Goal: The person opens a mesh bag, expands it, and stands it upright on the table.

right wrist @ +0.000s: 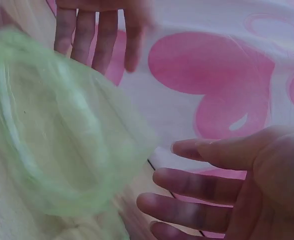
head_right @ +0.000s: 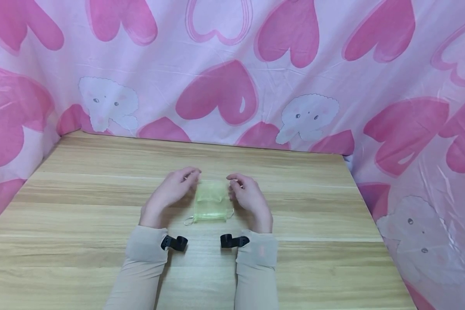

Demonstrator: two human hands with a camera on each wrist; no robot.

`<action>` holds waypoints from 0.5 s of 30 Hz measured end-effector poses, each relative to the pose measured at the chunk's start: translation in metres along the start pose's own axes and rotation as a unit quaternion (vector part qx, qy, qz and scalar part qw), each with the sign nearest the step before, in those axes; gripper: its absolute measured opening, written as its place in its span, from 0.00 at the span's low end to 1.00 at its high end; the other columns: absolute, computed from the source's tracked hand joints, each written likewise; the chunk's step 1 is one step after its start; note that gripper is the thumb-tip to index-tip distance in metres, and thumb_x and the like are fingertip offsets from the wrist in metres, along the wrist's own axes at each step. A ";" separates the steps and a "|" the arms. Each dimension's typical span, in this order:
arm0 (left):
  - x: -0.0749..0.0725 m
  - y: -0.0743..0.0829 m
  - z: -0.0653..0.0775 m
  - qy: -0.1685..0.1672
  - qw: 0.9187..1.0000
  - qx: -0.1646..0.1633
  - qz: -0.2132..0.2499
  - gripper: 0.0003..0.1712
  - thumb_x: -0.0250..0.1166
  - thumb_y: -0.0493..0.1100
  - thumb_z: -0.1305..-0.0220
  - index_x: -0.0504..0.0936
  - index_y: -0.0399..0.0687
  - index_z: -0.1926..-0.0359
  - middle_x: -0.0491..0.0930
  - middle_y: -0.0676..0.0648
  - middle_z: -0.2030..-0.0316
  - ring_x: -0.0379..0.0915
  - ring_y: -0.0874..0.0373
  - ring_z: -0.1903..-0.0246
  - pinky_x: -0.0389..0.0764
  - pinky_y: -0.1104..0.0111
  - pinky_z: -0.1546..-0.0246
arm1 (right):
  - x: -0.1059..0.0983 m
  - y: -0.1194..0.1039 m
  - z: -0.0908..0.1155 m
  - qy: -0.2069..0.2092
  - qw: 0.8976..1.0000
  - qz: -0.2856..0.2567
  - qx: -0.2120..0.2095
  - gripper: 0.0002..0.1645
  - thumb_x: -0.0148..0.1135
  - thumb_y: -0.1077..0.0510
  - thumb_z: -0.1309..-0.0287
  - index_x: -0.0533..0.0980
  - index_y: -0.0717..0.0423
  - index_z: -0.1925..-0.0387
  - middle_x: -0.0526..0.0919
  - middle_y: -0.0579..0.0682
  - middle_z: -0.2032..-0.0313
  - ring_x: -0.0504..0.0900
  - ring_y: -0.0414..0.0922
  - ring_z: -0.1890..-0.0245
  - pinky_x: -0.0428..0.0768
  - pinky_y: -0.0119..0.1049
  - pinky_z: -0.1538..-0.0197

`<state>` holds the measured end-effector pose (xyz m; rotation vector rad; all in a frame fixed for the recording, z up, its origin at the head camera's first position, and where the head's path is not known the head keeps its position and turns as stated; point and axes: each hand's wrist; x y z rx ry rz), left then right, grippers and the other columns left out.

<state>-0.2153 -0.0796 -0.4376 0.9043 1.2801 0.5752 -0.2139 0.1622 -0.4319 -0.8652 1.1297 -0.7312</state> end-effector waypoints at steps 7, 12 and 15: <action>0.003 0.000 0.001 -0.050 0.997 -0.008 -0.061 0.21 0.60 0.46 0.30 0.77 0.40 0.41 0.81 0.42 0.54 0.77 0.51 0.55 0.77 0.56 0.51 | 0.001 -0.001 0.002 -0.014 1.000 0.007 0.016 0.17 0.51 0.58 0.28 0.76 0.58 0.43 0.82 0.59 0.59 0.81 0.54 0.61 0.80 0.47 0.61; 0.012 -0.003 -0.002 -0.057 0.997 -0.003 -0.060 0.13 0.62 0.45 0.32 0.82 0.43 0.51 0.81 0.47 0.60 0.75 0.54 0.59 0.76 0.58 0.52 | 0.003 0.000 0.002 -0.026 0.999 0.015 0.023 0.18 0.52 0.58 0.29 0.76 0.56 0.42 0.82 0.57 0.64 0.80 0.51 0.64 0.80 0.43 0.61; 0.015 -0.002 -0.003 -0.049 0.998 0.007 -0.036 0.07 0.62 0.43 0.32 0.83 0.45 0.60 0.79 0.48 0.63 0.74 0.55 0.61 0.75 0.59 0.54 | 0.005 0.001 0.000 -0.036 0.999 0.010 0.015 0.17 0.52 0.58 0.29 0.76 0.56 0.43 0.80 0.57 0.68 0.79 0.51 0.68 0.80 0.43 0.64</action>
Point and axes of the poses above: each hand's wrist, its own z-axis away from the middle knuckle, its own x-axis out of the palm, y = z × x
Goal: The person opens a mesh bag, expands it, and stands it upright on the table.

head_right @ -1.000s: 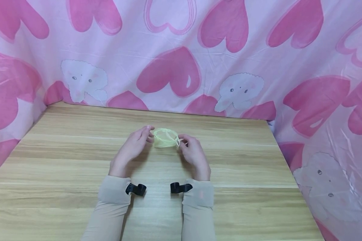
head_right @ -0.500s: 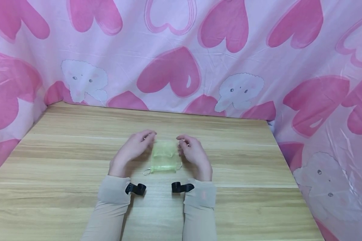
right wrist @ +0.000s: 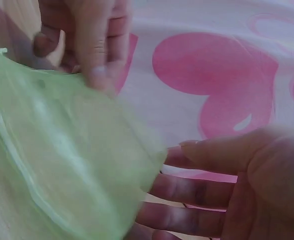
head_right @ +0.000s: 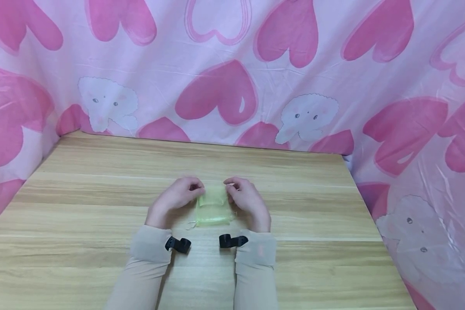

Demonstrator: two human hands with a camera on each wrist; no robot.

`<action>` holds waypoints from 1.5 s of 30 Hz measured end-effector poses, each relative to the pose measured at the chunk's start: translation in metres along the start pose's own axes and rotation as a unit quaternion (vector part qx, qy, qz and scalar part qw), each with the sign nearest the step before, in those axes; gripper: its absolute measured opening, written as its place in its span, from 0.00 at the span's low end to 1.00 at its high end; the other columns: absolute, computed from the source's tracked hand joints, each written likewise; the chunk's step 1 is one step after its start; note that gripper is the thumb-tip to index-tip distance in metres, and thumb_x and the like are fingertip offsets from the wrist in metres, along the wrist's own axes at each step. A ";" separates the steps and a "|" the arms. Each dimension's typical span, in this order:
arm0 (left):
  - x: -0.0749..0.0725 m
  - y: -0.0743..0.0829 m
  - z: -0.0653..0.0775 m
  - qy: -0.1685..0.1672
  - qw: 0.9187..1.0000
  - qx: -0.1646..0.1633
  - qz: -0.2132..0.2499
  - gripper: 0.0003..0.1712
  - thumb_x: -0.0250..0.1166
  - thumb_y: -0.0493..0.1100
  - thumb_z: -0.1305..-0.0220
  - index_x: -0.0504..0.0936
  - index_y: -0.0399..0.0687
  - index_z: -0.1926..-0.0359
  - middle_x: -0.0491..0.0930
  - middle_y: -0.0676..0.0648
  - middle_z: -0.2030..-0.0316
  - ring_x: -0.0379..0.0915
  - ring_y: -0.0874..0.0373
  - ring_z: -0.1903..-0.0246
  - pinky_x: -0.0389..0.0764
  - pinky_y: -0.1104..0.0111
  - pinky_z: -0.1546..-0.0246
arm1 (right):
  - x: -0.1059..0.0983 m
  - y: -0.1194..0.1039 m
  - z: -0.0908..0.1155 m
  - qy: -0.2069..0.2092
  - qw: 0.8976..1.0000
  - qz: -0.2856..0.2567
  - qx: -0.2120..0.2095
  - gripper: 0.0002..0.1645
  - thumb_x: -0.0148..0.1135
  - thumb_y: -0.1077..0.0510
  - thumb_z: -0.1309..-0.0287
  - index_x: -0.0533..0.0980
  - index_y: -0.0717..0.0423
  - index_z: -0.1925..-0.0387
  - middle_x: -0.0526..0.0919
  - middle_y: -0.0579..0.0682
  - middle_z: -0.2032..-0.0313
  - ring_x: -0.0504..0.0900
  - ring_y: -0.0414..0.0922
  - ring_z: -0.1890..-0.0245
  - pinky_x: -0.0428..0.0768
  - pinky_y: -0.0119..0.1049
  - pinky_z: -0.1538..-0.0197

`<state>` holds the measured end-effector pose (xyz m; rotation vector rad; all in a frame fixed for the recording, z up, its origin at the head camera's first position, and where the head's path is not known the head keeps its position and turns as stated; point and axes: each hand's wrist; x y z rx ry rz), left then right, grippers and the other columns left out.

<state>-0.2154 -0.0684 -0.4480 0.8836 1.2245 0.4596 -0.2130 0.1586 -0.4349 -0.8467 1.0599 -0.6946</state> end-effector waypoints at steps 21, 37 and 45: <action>0.016 0.029 -0.012 0.035 0.814 0.026 0.580 0.06 0.52 0.33 0.29 0.76 0.42 0.60 0.79 0.49 0.66 0.75 0.61 0.66 0.76 0.72 0.60 | 0.008 -0.026 0.001 -0.075 0.838 -0.539 -0.051 0.09 0.49 0.57 0.27 0.74 0.55 0.60 0.80 0.49 0.67 0.77 0.41 0.70 0.73 0.31 0.68; 0.021 0.035 -0.013 0.025 0.676 0.030 0.736 0.09 0.47 0.39 0.24 0.73 0.45 0.62 0.77 0.51 0.66 0.76 0.61 0.65 0.78 0.73 0.59 | 0.025 -0.033 -0.001 -0.010 0.783 -0.619 -0.056 0.06 0.54 0.58 0.30 0.71 0.57 0.56 0.81 0.48 0.69 0.81 0.38 0.71 0.79 0.27 0.68; 0.023 0.034 -0.013 0.045 0.718 -0.020 0.695 0.10 0.49 0.36 0.25 0.77 0.43 0.61 0.78 0.51 0.69 0.73 0.63 0.70 0.74 0.74 0.67 | 0.031 -0.031 -0.006 0.007 0.804 -0.592 -0.061 0.14 0.47 0.61 0.28 0.78 0.54 0.66 0.80 0.48 0.74 0.75 0.37 0.80 0.65 0.23 0.81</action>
Point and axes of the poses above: each hand's wrist, its own z-axis away from the middle knuckle, its own x-axis out of the palm, y = z × x
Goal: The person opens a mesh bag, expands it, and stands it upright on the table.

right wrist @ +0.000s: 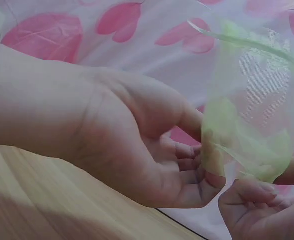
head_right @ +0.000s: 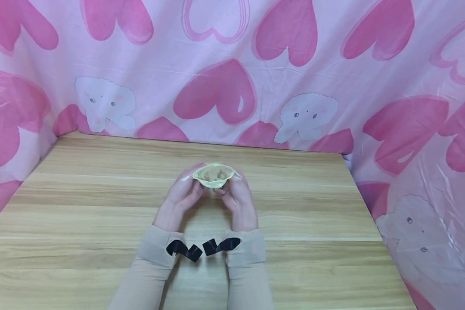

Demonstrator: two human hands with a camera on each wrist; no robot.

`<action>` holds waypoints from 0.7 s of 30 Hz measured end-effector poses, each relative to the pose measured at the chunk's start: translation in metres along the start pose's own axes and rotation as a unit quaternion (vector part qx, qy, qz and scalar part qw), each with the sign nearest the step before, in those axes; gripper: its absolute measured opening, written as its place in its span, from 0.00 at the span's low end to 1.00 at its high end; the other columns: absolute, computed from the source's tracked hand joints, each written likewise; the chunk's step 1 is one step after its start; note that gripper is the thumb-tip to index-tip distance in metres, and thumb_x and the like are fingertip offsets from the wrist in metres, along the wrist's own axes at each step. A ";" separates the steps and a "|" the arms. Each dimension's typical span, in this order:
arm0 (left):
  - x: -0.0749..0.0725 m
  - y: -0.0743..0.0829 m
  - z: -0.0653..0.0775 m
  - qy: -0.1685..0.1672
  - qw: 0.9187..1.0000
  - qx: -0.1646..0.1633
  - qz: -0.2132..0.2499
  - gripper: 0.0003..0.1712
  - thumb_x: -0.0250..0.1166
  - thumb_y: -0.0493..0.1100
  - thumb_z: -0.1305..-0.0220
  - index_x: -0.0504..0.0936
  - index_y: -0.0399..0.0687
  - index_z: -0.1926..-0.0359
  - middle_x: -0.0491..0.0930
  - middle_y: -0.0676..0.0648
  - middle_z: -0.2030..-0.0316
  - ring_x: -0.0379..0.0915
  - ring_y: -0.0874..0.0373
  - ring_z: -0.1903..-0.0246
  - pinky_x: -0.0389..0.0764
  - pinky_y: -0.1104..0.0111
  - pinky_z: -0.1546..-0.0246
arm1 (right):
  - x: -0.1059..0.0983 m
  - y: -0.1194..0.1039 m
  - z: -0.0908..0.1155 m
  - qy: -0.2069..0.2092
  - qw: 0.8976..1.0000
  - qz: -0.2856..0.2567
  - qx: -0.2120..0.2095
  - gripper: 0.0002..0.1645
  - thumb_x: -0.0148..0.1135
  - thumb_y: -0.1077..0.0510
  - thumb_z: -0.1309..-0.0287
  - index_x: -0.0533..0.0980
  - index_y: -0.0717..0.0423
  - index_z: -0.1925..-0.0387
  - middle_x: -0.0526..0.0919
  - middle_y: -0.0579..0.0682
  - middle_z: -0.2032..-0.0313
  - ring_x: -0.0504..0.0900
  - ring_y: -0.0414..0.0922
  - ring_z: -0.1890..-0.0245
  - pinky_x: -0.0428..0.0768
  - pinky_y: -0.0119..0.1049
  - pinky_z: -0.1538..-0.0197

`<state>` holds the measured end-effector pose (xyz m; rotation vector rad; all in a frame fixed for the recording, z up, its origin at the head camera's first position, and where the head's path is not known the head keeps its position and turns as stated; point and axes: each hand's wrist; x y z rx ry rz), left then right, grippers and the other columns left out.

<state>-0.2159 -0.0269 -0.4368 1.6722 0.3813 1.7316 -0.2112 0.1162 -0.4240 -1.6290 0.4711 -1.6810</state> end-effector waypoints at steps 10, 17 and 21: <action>0.002 -0.006 0.000 0.044 0.994 0.005 -0.101 0.12 0.46 0.27 0.32 0.74 0.31 0.53 0.76 0.47 0.62 0.76 0.60 0.62 0.79 0.72 0.58 | 0.006 0.010 0.002 0.026 0.999 0.019 0.025 0.14 0.44 0.66 0.30 0.76 0.54 0.66 0.78 0.47 0.72 0.74 0.38 0.78 0.68 0.26 0.81; -0.003 0.000 0.002 0.065 0.981 0.015 -0.184 0.12 0.54 0.36 0.28 0.75 0.33 0.49 0.77 0.47 0.64 0.74 0.62 0.68 0.76 0.74 0.67 | -0.001 0.005 0.003 0.082 0.996 -0.031 0.032 0.14 0.47 0.68 0.32 0.77 0.54 0.67 0.80 0.49 0.70 0.75 0.39 0.76 0.69 0.26 0.77; -0.012 0.013 0.005 0.043 0.954 0.044 -0.294 0.18 0.59 0.39 0.30 0.74 0.38 0.41 0.77 0.39 0.54 0.76 0.55 0.62 0.79 0.59 0.55 | -0.005 0.000 0.002 0.111 0.992 -0.045 0.026 0.14 0.47 0.66 0.30 0.78 0.51 0.66 0.78 0.48 0.71 0.74 0.39 0.76 0.68 0.26 0.77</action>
Point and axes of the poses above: each hand's wrist, its own z-axis away from the middle knuckle, its own x-axis out of the palm, y = z × x
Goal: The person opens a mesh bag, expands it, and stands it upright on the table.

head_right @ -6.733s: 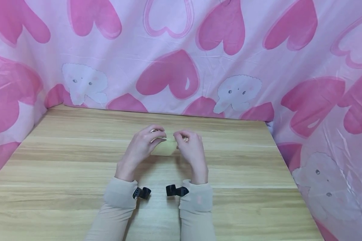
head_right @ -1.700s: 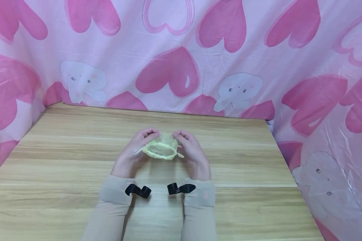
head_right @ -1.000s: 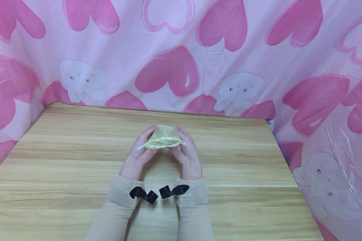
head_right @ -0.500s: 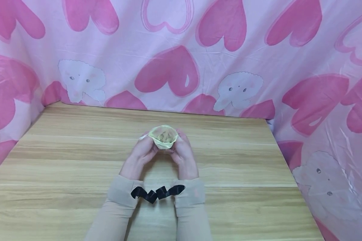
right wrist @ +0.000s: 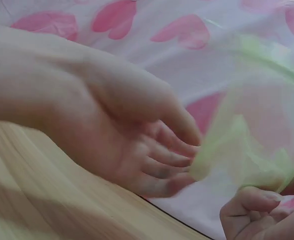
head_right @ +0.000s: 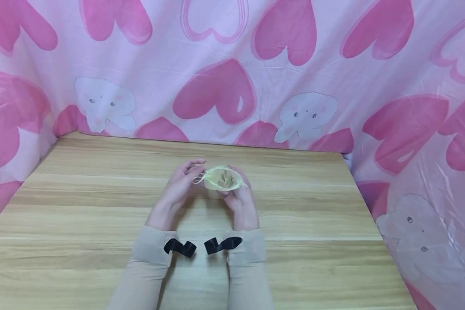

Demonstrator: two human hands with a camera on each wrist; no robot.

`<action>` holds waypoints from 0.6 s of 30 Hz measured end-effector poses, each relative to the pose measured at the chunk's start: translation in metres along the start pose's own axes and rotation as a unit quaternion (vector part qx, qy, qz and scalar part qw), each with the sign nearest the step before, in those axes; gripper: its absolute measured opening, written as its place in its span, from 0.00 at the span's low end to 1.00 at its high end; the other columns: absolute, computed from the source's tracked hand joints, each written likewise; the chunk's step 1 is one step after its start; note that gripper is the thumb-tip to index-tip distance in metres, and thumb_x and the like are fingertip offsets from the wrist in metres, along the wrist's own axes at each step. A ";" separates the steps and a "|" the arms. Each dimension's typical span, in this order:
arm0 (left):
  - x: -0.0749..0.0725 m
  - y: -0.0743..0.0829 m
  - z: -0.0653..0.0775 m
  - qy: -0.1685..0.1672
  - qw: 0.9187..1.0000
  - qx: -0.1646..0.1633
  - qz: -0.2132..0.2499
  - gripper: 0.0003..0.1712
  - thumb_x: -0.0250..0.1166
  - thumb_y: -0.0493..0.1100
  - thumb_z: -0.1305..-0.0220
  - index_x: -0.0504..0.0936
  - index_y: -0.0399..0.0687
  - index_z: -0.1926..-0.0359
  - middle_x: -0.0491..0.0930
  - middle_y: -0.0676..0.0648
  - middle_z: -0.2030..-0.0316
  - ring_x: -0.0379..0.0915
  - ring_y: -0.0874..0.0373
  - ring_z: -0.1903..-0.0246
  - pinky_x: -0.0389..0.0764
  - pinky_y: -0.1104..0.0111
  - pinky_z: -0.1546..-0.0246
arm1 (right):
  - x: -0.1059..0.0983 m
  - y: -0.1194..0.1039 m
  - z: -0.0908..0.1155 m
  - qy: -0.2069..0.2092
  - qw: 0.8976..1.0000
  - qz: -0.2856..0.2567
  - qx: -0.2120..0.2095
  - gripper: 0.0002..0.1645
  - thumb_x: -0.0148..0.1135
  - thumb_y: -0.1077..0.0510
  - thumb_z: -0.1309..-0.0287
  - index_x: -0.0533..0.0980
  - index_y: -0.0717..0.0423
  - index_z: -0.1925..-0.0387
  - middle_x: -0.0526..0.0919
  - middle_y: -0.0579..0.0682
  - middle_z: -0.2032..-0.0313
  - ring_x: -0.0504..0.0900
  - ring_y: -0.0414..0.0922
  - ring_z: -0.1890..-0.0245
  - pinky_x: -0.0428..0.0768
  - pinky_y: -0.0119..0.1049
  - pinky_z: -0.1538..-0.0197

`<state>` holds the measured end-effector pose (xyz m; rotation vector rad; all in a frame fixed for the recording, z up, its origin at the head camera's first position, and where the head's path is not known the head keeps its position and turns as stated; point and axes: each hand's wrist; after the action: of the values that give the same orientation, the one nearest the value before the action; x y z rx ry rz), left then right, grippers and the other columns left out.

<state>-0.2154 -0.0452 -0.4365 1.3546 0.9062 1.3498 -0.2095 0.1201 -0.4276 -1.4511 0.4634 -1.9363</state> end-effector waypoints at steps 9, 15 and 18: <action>-0.019 0.016 0.010 -0.107 0.950 0.146 -0.255 0.23 0.71 0.41 0.41 0.82 0.48 0.44 0.78 0.46 0.65 0.72 0.53 0.65 0.75 0.64 0.65 | -0.004 0.000 -0.004 -0.005 0.999 0.030 -0.016 0.15 0.49 0.66 0.31 0.79 0.55 0.72 0.76 0.46 0.77 0.69 0.37 0.83 0.61 0.24 0.83; -0.012 0.018 0.012 -0.079 0.936 0.183 -0.291 0.08 0.70 0.41 0.40 0.88 0.43 0.61 0.82 0.52 0.66 0.74 0.56 0.68 0.76 0.66 0.68 | -0.006 0.003 -0.003 0.003 0.997 0.074 -0.032 0.09 0.56 0.67 0.38 0.79 0.53 0.71 0.78 0.47 0.74 0.70 0.37 0.80 0.64 0.25 0.81; -0.012 0.015 0.011 -0.041 0.942 0.175 -0.283 0.07 0.70 0.41 0.39 0.88 0.43 0.62 0.81 0.49 0.70 0.73 0.56 0.73 0.75 0.67 0.72 | -0.009 0.001 -0.002 0.026 0.989 0.138 -0.036 0.03 0.60 0.60 0.36 0.78 0.52 0.61 0.79 0.48 0.68 0.73 0.39 0.75 0.70 0.30 0.74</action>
<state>-0.2081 -0.0619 -0.4240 1.2583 1.3958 0.7049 -0.2098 0.1254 -0.4349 -1.3046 0.7255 -1.7545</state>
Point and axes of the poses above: each hand's wrist, its own z-axis away from the middle knuckle, its own x-axis out of the palm, y = z × x
